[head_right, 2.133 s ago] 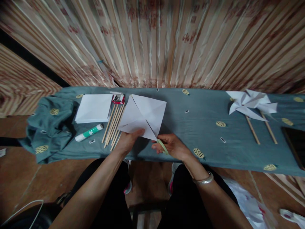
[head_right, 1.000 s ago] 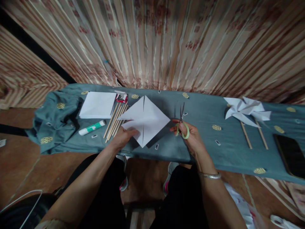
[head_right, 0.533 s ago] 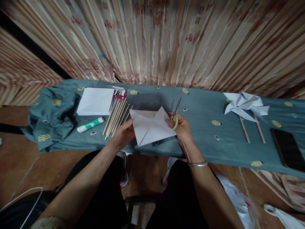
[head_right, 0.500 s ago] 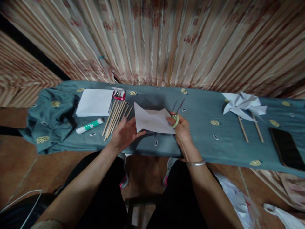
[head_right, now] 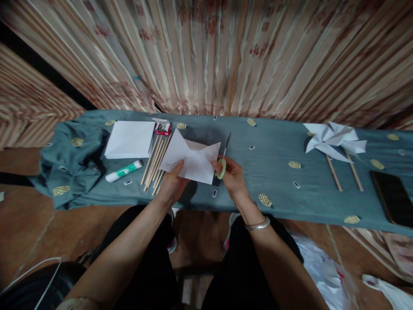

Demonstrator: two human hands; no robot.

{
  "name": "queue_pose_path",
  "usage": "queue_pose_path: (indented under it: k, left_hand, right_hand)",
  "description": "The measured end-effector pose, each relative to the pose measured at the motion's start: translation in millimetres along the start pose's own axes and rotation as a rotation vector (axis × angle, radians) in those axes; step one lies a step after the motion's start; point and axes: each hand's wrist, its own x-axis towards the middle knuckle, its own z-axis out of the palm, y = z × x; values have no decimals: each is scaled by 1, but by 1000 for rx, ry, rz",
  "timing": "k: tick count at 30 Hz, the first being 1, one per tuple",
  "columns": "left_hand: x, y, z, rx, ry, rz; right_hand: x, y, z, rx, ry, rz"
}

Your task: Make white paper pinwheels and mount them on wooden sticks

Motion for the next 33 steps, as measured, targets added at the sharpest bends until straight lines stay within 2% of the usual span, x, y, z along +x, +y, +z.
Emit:
queue_pose_path:
  k: [6, 8, 11, 15, 23, 33]
  left_hand:
    - [13, 25, -3, -77, 15, 141]
    - [16, 29, -3, -91, 15, 151]
    - [18, 30, -3, -109, 12, 135]
    - [19, 26, -2, -116, -12, 114]
    - [17, 22, 3, -84, -5, 75]
    - [16, 21, 5, -73, 26, 56]
  right_hand:
    - [-17, -20, -29, -213, -515, 151]
    - [-20, -23, -36, -284, -639, 166]
    - [-21, -25, -38, -349, -756, 178]
    - [-23, -26, -34, -355, -794, 187]
    - [-23, -25, -28, -356, -745, 179]
    - [-22, -24, -25, -387, -753, 166]
